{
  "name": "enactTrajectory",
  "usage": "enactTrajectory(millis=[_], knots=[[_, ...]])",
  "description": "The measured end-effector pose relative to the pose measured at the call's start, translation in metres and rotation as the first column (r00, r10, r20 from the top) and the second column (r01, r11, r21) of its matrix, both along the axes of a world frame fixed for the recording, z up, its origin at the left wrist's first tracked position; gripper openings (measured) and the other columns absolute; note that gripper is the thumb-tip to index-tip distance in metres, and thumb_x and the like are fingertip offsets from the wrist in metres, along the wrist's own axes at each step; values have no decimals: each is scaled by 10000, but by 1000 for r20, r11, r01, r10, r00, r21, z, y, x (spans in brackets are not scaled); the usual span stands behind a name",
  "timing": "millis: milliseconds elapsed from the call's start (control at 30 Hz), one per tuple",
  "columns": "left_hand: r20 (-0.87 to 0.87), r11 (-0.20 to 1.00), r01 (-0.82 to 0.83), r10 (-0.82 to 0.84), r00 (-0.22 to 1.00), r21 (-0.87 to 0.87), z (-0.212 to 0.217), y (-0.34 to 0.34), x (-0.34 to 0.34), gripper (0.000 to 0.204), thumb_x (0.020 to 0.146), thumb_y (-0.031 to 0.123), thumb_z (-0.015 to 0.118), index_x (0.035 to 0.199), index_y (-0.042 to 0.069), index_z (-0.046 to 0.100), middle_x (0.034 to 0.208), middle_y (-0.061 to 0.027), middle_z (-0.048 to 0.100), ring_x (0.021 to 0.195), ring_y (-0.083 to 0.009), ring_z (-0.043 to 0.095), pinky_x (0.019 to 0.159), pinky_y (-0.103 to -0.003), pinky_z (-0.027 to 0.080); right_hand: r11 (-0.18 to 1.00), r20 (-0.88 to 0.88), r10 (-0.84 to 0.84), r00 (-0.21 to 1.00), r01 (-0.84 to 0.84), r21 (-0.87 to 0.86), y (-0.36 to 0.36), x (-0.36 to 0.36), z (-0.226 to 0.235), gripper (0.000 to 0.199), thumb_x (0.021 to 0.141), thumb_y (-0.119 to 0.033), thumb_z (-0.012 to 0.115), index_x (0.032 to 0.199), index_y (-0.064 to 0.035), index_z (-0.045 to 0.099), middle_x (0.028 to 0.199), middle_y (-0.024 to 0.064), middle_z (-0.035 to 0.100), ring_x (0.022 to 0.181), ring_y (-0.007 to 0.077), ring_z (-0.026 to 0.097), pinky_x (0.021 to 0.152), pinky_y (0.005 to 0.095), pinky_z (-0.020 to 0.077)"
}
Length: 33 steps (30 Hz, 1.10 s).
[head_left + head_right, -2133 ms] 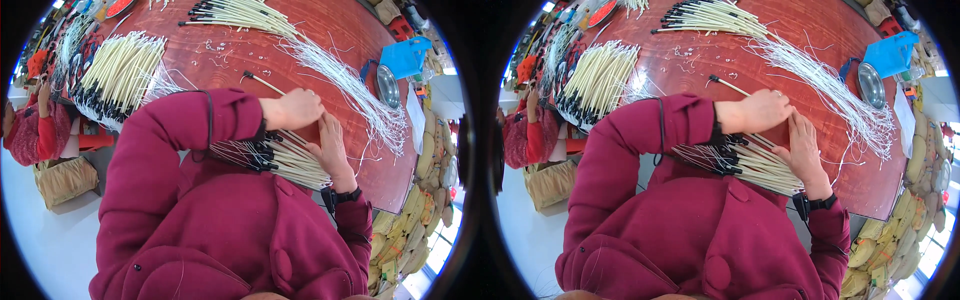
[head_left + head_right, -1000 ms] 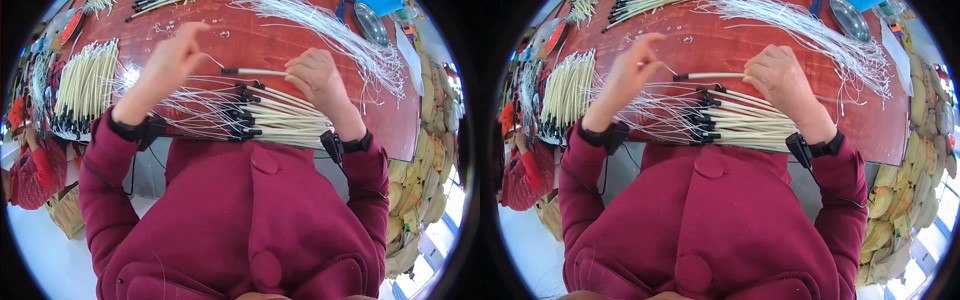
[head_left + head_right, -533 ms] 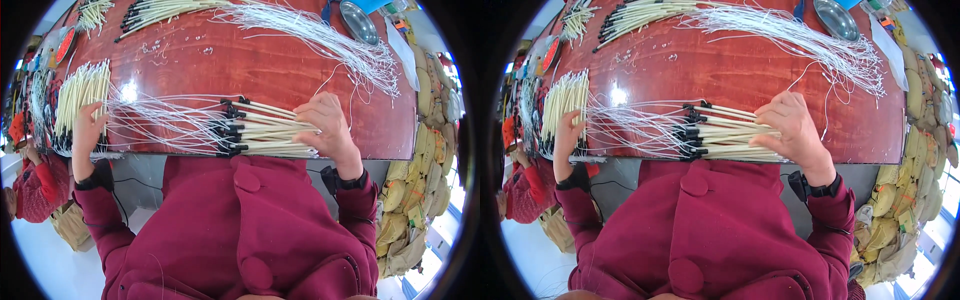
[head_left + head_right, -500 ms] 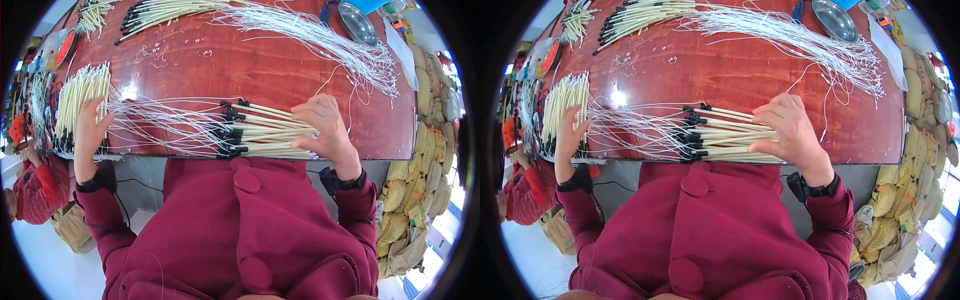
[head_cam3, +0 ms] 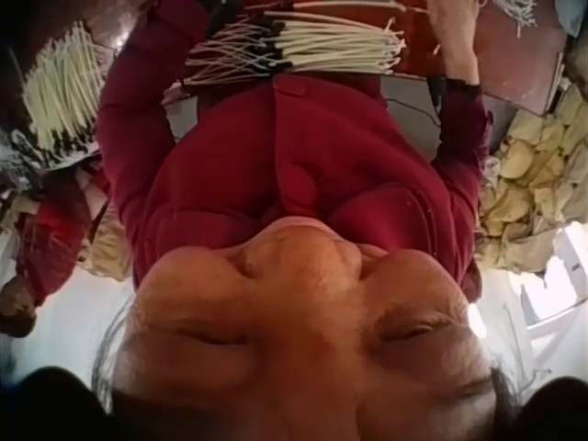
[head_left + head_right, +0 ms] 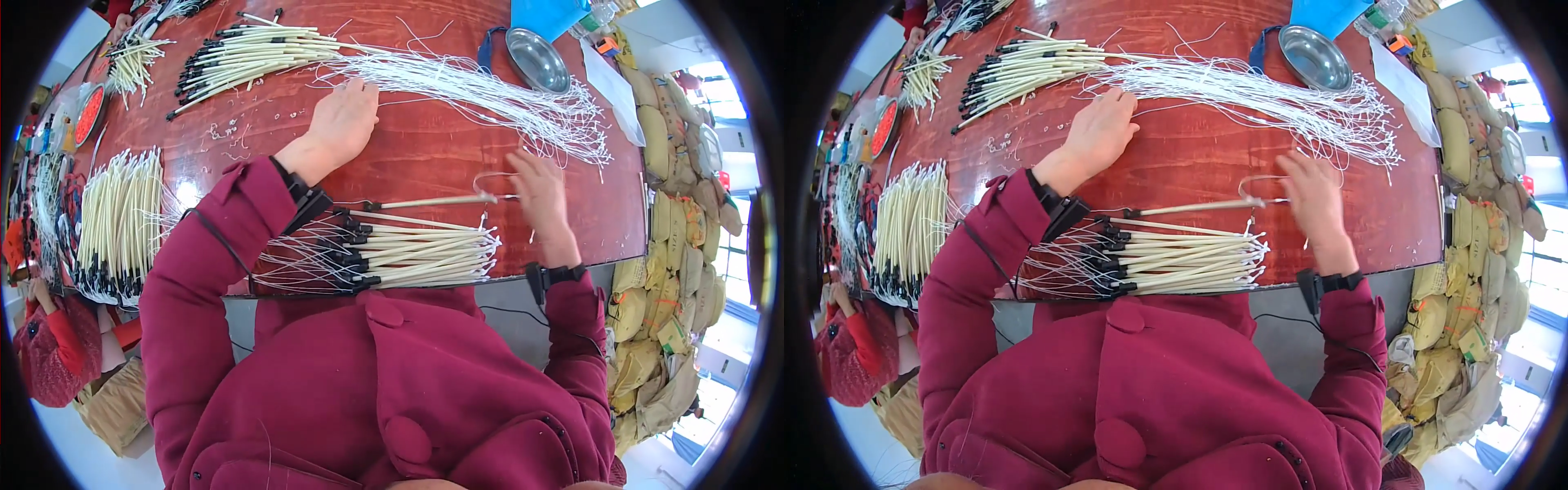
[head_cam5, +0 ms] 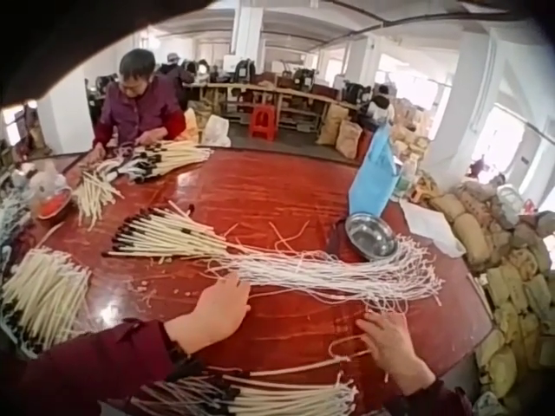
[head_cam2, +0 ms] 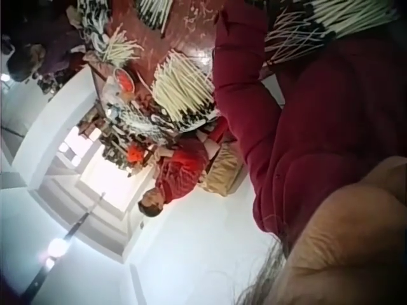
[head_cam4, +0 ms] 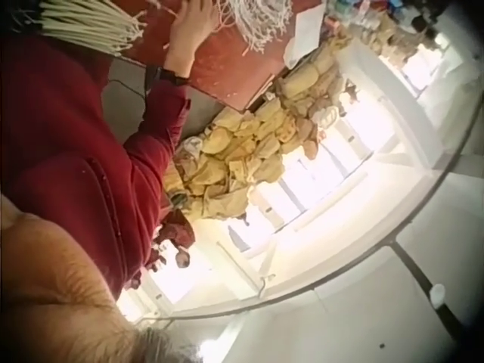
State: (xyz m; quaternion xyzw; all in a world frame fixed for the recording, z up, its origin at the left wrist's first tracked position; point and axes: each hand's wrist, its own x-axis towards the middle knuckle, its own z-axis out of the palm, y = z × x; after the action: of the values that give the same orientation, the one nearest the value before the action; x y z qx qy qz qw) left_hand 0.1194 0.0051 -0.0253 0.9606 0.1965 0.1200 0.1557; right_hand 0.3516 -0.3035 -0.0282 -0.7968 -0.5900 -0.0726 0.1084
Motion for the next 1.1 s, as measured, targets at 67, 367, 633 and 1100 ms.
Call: enactTrajectory(millis=[67, 367, 633, 1100], knots=[[9, 994, -97, 97, 995, -44, -13, 2, 3, 171, 916, 149, 668, 1004, 34, 578, 1046, -179, 627, 1001, -381, 628, 842, -495, 508, 997, 75, -66, 995, 68, -25, -14, 25, 11, 412, 870, -165, 734, 1278, -120, 704, 1327, 71, 653, 1153, 306, 576, 1025, 441, 431], [-44, 998, -8, 10, 999, 61, -12, -14, -16, 205, 921, 153, 658, 1048, 33, 550, 1085, -186, 616, 1048, -384, 618, 839, -497, 515, 995, -7, 71, 997, -70, 71, 27, -15, 32, 377, 893, -140, 712, 1270, -121, 709, 1332, 64, 652, 1143, 303, 578, 1027, 437, 432], [48, 964, 237, -233, 971, -118, 6, -81, -23, 180, 902, 141, 652, 1022, 36, 569, 1026, -161, 632, 989, -372, 634, 809, -484, 529, 977, -84, 214, 973, -213, 24, 38, -33, 21, 359, 898, -141, 714, 1253, -85, 718, 1346, 72, 647, 1159, 298, 576, 1040, 424, 437], [-44, 841, 427, -466, 883, -332, 29, -79, -72, 201, 901, 201, 695, 983, 47, 594, 924, -143, 620, 918, -366, 639, 787, -466, 525, 999, -58, -2, 998, 5, 50, 19, -8, 5, 426, 930, -201, 693, 1336, -75, 664, 1417, 98, 598, 1223, 323, 550, 1061, 440, 424]])
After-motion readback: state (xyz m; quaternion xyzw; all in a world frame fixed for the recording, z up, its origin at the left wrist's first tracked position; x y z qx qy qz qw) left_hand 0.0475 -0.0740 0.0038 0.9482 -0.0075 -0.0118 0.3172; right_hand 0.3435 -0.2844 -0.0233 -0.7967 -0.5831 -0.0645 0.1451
